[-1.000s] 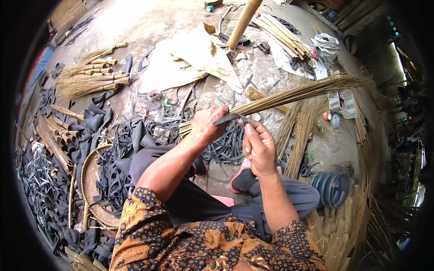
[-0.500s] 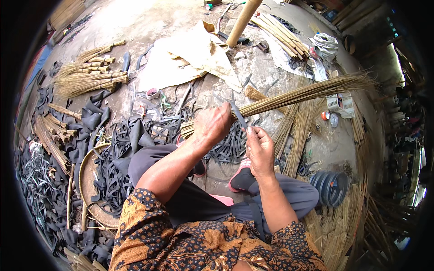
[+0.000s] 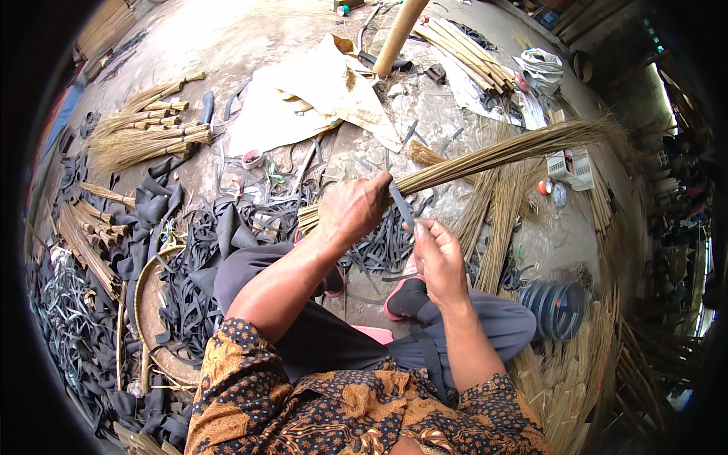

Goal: The person gathers bundles of dried plant fibers, aligns them, and ties them with black rubber strips to form brooms. The person repeatedly picks up bundles, wraps the strips, and places the finished brooms aside.

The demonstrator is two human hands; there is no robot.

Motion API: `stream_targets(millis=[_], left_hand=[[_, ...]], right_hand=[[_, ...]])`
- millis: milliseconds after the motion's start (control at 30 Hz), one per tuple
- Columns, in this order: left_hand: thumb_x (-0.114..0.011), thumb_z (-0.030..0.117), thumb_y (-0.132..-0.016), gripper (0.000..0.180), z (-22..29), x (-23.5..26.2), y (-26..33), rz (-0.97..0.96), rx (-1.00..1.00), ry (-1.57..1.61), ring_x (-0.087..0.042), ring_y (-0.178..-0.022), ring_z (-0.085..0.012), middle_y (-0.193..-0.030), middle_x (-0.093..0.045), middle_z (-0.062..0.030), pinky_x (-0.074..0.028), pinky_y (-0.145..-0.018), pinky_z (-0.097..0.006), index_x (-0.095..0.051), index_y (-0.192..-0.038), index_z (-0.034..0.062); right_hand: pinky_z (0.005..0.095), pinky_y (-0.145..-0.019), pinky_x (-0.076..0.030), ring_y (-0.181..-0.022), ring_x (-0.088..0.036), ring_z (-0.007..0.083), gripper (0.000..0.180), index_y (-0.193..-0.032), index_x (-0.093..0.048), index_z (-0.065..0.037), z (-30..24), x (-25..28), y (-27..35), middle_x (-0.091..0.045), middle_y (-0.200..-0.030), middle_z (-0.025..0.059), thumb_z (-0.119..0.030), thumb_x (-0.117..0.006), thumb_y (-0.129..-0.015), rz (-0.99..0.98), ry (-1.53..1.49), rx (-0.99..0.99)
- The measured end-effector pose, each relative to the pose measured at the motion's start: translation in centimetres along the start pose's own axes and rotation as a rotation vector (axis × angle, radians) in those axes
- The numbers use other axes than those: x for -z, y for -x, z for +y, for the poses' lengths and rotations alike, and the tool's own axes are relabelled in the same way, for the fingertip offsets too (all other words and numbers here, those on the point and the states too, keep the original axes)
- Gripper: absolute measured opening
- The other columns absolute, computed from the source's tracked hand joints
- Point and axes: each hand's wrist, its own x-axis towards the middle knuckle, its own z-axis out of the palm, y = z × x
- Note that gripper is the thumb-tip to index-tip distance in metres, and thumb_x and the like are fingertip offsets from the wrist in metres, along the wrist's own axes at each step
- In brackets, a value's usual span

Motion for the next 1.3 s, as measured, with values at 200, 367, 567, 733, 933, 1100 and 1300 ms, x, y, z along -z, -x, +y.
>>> stream_targets(millis=[200, 367, 567, 733, 933, 1100, 1300], left_hand=[[-0.080, 0.025, -0.088, 0.028, 1.1, 2.0, 1.2, -0.193, -0.105, 0.322, -0.071, -0.078, -0.0385, -0.081, -0.071, -0.0185, -0.052, -0.071, -0.047, -0.067, -0.105, 0.0061], [-0.085, 0.031, -0.090, 0.037, 3.5, 2.0, 2.9, -0.498, -0.301, 0.723, -0.061, -0.066, -0.0149, -0.073, -0.065, -0.0056, -0.050, -0.064, -0.034, -0.068, -0.109, 0.0038], [-0.082, 0.039, -0.094, 0.038, 3.7, 1.8, 2.6, -1.209, -0.106, 0.935, -0.051, -0.056, -0.0076, -0.069, -0.056, 0.0059, -0.042, -0.051, -0.026, -0.070, -0.115, 0.0090], [-0.079, 0.046, -0.090, 0.052, 3.5, -0.7, 2.0, -0.435, -0.264, 0.391, -0.070, -0.085, -0.0470, -0.086, -0.070, -0.0265, -0.054, -0.076, -0.050, -0.062, -0.104, -0.0015], [-0.070, 0.039, -0.095, 0.038, 3.0, -2.6, 1.5, -0.223, -0.081, 0.087, -0.071, -0.082, -0.0481, -0.081, -0.071, -0.0268, -0.056, -0.072, -0.057, -0.062, -0.103, 0.0023], [-0.064, 0.032, -0.097, 0.031, 2.6, -2.8, 1.9, -0.223, -0.077, 0.020, -0.072, -0.080, -0.0468, -0.083, -0.072, -0.0256, -0.057, -0.071, -0.057, -0.061, -0.114, 0.0063], [-0.062, 0.030, -0.098, 0.027, 2.0, -3.0, 1.4, -0.114, -0.031, 0.055, -0.072, -0.078, -0.0464, -0.082, -0.072, -0.0254, -0.057, -0.067, -0.057, -0.059, -0.114, 0.0085]], right_hand=[[0.0366, -0.073, -0.054, -0.081, -0.070, 0.0226, 0.028, -0.102, -0.064, -0.002, 2.4, 4.6, 1.5, -0.073, -0.087, 0.0115, -0.027, -0.057, -0.110, 0.023, 0.883, 0.132], [0.0489, -0.066, -0.055, -0.076, -0.071, 0.0418, 0.014, -0.100, -0.064, -0.005, 1.9, 7.0, -2.1, -0.070, -0.082, 0.0172, -0.018, -0.058, -0.103, -0.021, 1.230, 0.505], [0.0432, -0.075, -0.058, -0.086, -0.073, 0.0331, 0.016, -0.107, -0.068, -0.006, -0.3, 5.9, -3.2, -0.072, -0.095, 0.0124, -0.010, -0.069, -0.092, -0.222, 0.938, 0.882], [0.0527, -0.094, -0.055, -0.103, -0.071, 0.0456, 0.026, -0.116, -0.073, -0.003, -4.5, 4.8, -1.2, -0.075, -0.108, 0.0240, -0.018, -0.057, -0.101, -0.126, 1.463, 0.226], [0.0492, -0.078, -0.056, -0.090, -0.072, 0.0448, 0.031, -0.104, -0.074, -0.001, -5.4, 1.8, -2.2, -0.073, -0.091, 0.0257, -0.031, -0.065, -0.099, 0.117, 0.950, 0.138], [0.0391, -0.068, -0.056, -0.073, -0.073, 0.0300, 0.032, -0.102, -0.073, 0.001, -3.5, 0.1, -5.5, -0.074, -0.080, 0.0185, -0.030, -0.071, -0.096, 0.001, 0.951, 0.061], [0.0241, -0.048, -0.048, -0.058, -0.067, 0.0114, 0.029, -0.101, -0.068, 0.002, -3.6, 0.5, -3.6, -0.074, -0.080, 0.0098, -0.027, -0.065, -0.106, -0.087, 0.257, -0.045]])
